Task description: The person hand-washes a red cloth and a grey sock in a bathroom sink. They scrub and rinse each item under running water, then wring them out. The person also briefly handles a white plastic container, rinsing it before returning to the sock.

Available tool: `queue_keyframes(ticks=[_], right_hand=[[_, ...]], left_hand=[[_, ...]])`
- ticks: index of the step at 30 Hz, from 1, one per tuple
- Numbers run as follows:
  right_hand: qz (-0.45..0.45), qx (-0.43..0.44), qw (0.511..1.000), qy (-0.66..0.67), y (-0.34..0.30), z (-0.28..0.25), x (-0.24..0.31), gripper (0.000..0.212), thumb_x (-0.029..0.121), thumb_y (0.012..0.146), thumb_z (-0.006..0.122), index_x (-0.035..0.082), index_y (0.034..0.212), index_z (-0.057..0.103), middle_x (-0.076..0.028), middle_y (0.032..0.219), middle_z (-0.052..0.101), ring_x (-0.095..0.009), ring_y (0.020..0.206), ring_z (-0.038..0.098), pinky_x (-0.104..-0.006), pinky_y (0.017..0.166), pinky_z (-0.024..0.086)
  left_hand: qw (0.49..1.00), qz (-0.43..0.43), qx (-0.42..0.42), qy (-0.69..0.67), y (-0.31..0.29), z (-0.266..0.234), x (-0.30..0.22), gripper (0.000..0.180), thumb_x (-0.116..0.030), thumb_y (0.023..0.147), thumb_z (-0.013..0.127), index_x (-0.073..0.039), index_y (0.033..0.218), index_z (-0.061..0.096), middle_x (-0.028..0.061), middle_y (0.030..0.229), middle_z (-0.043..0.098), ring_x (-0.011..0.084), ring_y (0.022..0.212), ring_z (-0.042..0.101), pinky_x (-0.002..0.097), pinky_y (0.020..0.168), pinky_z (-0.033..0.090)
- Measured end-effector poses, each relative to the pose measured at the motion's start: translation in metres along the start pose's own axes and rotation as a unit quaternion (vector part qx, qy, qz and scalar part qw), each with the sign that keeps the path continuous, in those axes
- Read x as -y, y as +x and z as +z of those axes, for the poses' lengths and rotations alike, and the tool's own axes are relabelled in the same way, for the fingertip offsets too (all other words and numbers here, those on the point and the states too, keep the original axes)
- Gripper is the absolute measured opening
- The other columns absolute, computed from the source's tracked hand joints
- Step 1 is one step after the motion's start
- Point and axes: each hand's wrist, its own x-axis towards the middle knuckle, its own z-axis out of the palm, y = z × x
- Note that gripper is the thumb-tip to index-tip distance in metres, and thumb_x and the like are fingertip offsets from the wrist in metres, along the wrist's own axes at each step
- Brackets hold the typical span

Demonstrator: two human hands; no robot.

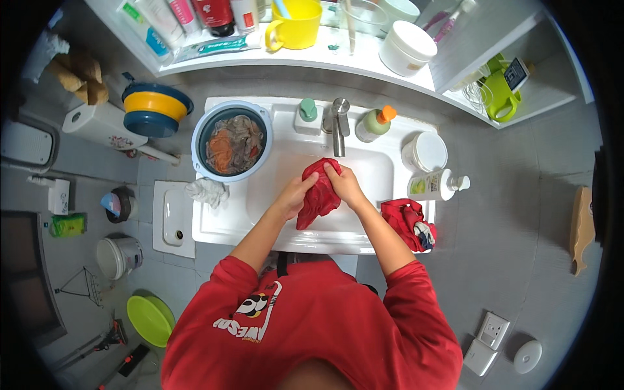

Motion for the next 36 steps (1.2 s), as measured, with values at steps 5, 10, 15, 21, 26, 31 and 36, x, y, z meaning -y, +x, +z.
queue_keyframes(ticks=[5,10,15,21,26,31,36], right_hand=[[-0.074,-0.073,0.981,-0.166,-0.001,0.020,-0.015,0.035,0.034,0.085,0.053,0.001,0.079,0.063,-0.018,0.066,0.061,-0.030,0.059,0.060,-0.0357,0.055,0.046],[-0.275,-0.157,0.894,-0.317,0.001,0.034,-0.027,0.034,0.028,0.079,0.057,0.004,0.055,0.051,-0.015,0.055,0.053,-0.036,0.053,0.052,-0.0423,0.053,0.042],[-0.219,-0.105,0.868,-0.433,0.018,0.034,-0.036,0.038,0.034,0.082,0.050,0.006,0.059,0.058,-0.017,0.065,0.059,-0.034,0.058,0.058,-0.0431,0.055,0.045],[-0.192,-0.125,0.895,-0.382,0.034,0.006,-0.028,0.037,0.036,0.082,0.050,0.008,0.060,0.058,-0.015,0.061,0.058,-0.033,0.057,0.057,-0.0421,0.052,0.044],[-0.294,-0.055,0.869,-0.393,-0.004,0.047,0.003,0.025,0.027,0.073,0.054,0.006,0.062,0.061,-0.017,0.063,0.060,-0.033,0.056,0.059,-0.0433,0.053,0.046],[-0.213,-0.085,0.876,-0.425,0.023,0.013,-0.007,0.017,0.023,0.066,0.057,0.007,0.066,0.062,-0.016,0.067,0.061,-0.032,0.061,0.061,-0.0429,0.057,0.047],[-0.305,-0.132,0.863,-0.379,0.010,0.026,-0.007,0.018,0.024,0.070,0.056,0.008,0.063,0.060,-0.015,0.065,0.061,-0.029,0.060,0.061,-0.0401,0.056,0.047]], left_hand=[[0.986,-0.026,-0.074,-0.150,0.023,-0.009,0.022,0.039,-0.041,0.090,0.043,-0.008,0.108,0.050,0.0096,0.099,0.060,0.0240,0.091,0.059,0.0361,0.078,0.048],[0.955,-0.085,-0.085,-0.272,0.042,-0.009,0.037,0.024,-0.029,0.089,0.041,-0.010,0.097,0.053,0.0101,0.096,0.059,0.0260,0.087,0.058,0.0451,0.077,0.047],[0.970,-0.046,-0.014,-0.240,0.052,-0.014,0.037,0.025,-0.028,0.089,0.039,-0.008,0.096,0.053,0.0115,0.095,0.059,0.0281,0.084,0.058,0.0444,0.076,0.048],[0.984,-0.133,-0.101,-0.067,0.030,0.033,0.006,0.030,-0.027,0.090,0.033,-0.007,0.101,0.052,0.0117,0.103,0.057,0.0281,0.092,0.056,0.0457,0.083,0.045],[0.963,-0.054,0.122,-0.236,0.058,-0.050,0.039,0.029,-0.024,0.089,0.040,-0.004,0.107,0.051,0.0140,0.104,0.058,0.0282,0.094,0.057,0.0438,0.084,0.046],[0.976,-0.117,-0.096,-0.157,0.034,0.027,0.012,0.025,-0.023,0.086,0.047,-0.004,0.102,0.054,0.0111,0.104,0.059,0.0253,0.093,0.057,0.0427,0.083,0.046],[0.973,-0.144,-0.088,-0.157,0.029,0.030,0.006,0.030,-0.028,0.088,0.044,-0.005,0.103,0.053,0.0122,0.106,0.057,0.0279,0.100,0.055,0.0468,0.089,0.042]])
